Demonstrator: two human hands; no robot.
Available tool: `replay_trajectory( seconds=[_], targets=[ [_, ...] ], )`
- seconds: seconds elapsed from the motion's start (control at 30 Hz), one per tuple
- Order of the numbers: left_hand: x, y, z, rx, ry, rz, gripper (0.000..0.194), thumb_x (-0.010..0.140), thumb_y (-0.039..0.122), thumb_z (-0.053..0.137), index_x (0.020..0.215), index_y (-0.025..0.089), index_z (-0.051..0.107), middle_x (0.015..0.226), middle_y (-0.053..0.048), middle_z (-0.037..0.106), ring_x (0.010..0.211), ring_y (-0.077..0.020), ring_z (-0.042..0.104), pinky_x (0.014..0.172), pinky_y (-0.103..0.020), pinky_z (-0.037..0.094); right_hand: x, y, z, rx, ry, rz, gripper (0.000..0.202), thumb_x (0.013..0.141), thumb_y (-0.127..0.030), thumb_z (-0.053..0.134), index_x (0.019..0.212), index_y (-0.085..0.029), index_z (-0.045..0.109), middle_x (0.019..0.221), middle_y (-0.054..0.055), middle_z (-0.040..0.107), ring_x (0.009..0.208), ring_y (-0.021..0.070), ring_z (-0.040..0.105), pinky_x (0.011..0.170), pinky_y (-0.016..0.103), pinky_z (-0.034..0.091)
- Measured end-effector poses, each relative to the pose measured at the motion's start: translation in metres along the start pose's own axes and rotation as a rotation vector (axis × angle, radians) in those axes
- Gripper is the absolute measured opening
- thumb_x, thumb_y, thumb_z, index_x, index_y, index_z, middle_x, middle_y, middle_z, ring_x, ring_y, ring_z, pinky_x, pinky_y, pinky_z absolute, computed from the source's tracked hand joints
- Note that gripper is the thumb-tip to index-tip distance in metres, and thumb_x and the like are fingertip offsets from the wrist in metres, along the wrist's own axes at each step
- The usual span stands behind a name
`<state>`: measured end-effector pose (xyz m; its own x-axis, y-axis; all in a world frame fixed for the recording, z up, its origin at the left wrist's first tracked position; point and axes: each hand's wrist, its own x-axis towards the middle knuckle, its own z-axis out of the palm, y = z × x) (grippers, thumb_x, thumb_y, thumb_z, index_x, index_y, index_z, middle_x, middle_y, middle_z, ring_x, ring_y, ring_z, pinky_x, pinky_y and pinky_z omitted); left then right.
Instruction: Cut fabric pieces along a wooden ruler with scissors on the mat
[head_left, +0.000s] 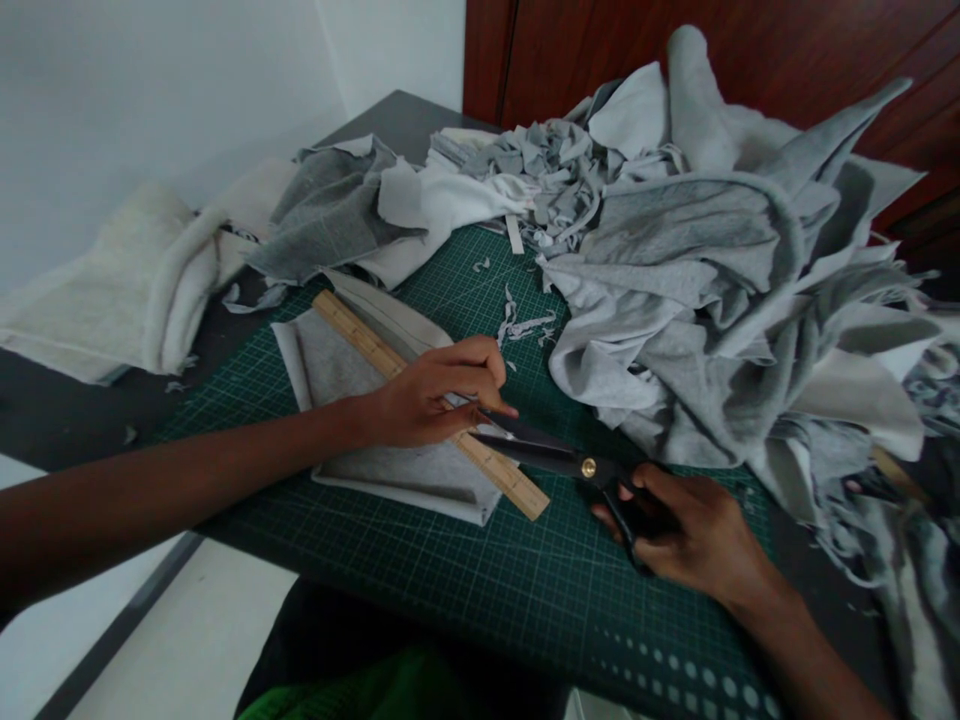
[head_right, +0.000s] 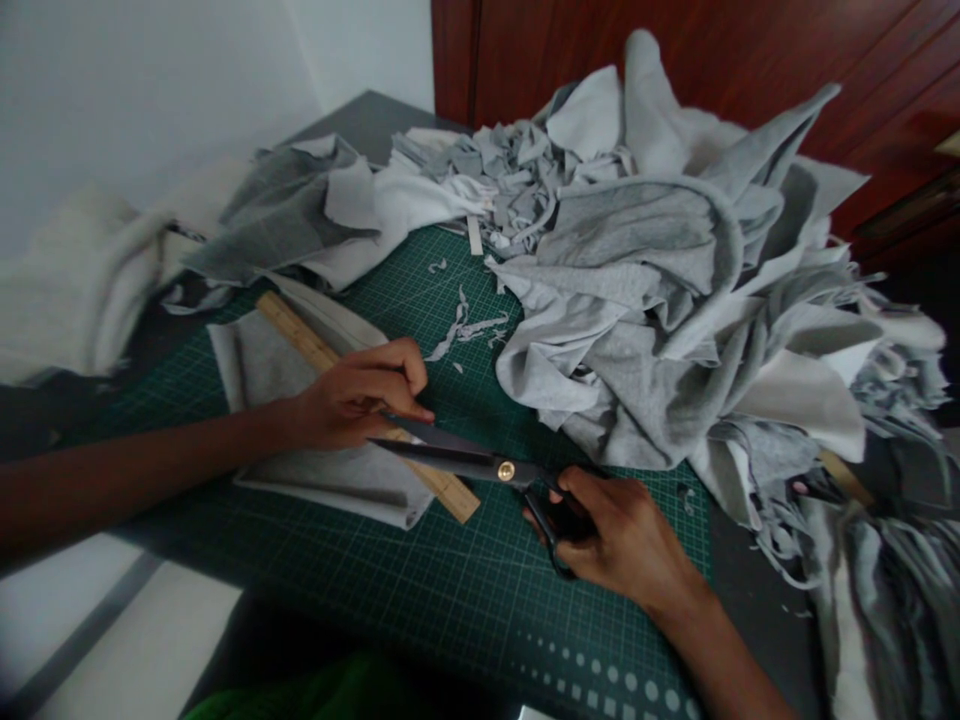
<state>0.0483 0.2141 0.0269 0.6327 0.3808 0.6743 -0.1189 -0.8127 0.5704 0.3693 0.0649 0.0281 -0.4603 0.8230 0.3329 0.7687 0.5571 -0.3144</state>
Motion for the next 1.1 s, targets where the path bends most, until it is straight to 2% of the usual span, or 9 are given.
replay_trajectory(
  seconds=[0.2,0.57,0.77,1.1],
  targets=[
    [-0.0007,-0.0013,-0.0009,-0.015,-0.02,0.003,0.032,0.111,0.041,0.066,0.088,0.02,0.075,0.088,-0.003,0.065,0.076,-0.0124,0.062,0.071,-0.025,0.052,0.0014,-0.0013,0.0011,0.007,0.017,-0.024,0.018,0.102,-0.03,0.071,0.09,-0.024,0.059,0.059,-0.008,0.059,0.042,0.0094,0.057,0.045,0.022,0.04],
    [0.0003,-0.0028,0.0007,-0.031,-0.002,0.057,0.029,0.111,0.038,0.067,0.09,0.019,0.075,0.087,-0.002,0.065,0.076,-0.0115,0.063,0.073,-0.024,0.052,0.0,0.0,0.0019,0.005,0.026,-0.02,0.016,0.1,-0.031,0.074,0.091,-0.025,0.062,0.059,-0.007,0.063,0.041,0.0104,0.057,0.043,0.023,0.039],
    [-0.0013,-0.0026,0.0003,-0.049,-0.022,-0.002,0.03,0.11,0.039,0.068,0.088,0.021,0.075,0.087,-0.002,0.065,0.078,-0.0125,0.063,0.074,-0.025,0.053,0.0016,-0.0025,-0.0005,0.025,0.013,-0.004,0.019,0.103,-0.033,0.071,0.089,-0.025,0.061,0.058,-0.007,0.062,0.041,0.0104,0.059,0.043,0.022,0.042],
    [-0.0008,-0.0033,0.0011,-0.05,-0.012,0.046,0.023,0.11,0.033,0.069,0.092,0.02,0.075,0.087,-0.002,0.065,0.077,-0.0121,0.063,0.077,-0.025,0.054,0.0,0.0006,0.0031,-0.007,0.027,-0.019,0.019,0.102,-0.034,0.072,0.09,-0.024,0.062,0.057,-0.007,0.062,0.04,0.0116,0.059,0.044,0.023,0.042]
  ],
)
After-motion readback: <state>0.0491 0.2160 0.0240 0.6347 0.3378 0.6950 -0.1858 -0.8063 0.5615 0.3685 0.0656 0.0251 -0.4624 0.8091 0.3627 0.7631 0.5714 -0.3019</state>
